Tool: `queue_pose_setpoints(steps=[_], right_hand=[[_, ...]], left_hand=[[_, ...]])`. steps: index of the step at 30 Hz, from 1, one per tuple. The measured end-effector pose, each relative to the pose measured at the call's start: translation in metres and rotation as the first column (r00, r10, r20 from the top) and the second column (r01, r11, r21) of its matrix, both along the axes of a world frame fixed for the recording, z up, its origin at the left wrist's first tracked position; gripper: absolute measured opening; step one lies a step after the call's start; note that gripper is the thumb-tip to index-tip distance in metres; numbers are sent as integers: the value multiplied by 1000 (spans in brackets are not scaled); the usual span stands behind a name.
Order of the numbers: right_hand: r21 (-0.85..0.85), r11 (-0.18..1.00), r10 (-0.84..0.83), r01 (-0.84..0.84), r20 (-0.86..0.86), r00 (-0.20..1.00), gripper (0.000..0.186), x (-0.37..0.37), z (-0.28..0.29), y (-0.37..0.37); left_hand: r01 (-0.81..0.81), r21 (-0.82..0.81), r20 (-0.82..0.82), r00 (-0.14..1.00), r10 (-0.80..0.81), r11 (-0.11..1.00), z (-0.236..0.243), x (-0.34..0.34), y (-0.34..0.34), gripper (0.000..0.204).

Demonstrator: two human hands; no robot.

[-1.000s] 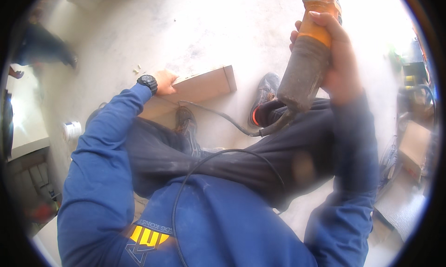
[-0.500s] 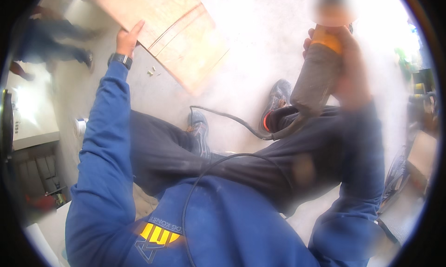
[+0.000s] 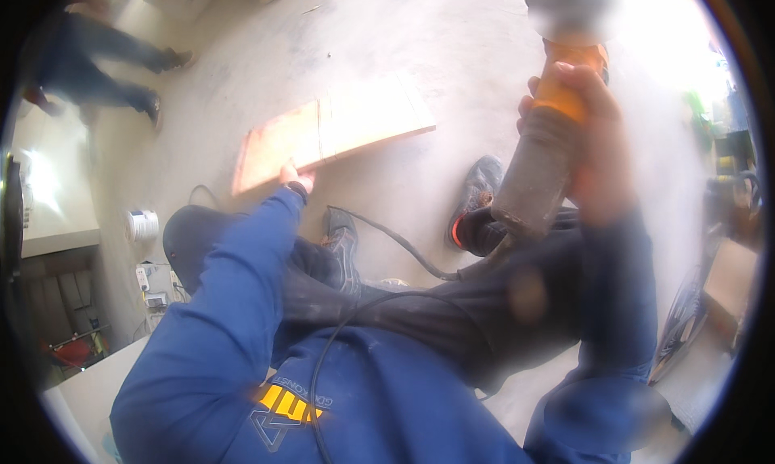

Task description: The person uses an angle grinder to cut a rectangular wooden board on the floor. They reposition the board and continue cutting along marked lines, then lift and inspect the cut piece.

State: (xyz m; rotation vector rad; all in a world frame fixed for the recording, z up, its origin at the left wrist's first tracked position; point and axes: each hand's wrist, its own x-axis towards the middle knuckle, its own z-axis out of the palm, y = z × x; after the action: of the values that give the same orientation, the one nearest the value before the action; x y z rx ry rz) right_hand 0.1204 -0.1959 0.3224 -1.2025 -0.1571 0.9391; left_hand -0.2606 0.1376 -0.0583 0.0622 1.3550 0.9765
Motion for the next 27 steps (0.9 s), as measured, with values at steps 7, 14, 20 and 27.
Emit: queue_pose_setpoints(steps=[7,14,20,27], right_hand=[[-55,992,113,-110,39,993,49,-1,5,5],[-17,988,153,-153,11,988,50,-4,1,14],[10,983,182,-182,-45,982,48,-5,-4,16],[48,982,183,-180,-61,981,49,-6,-13,13]], left_hand=[[97,-107,52,994,-92,990,-45,-26,-45,51],[185,-322,-168,954,-248,929,-28,-3,-38,66],[856,-253,-412,327,-850,452,-1,38,-43,52],[968,30,-496,232,-837,251,137,138,-96,44]])
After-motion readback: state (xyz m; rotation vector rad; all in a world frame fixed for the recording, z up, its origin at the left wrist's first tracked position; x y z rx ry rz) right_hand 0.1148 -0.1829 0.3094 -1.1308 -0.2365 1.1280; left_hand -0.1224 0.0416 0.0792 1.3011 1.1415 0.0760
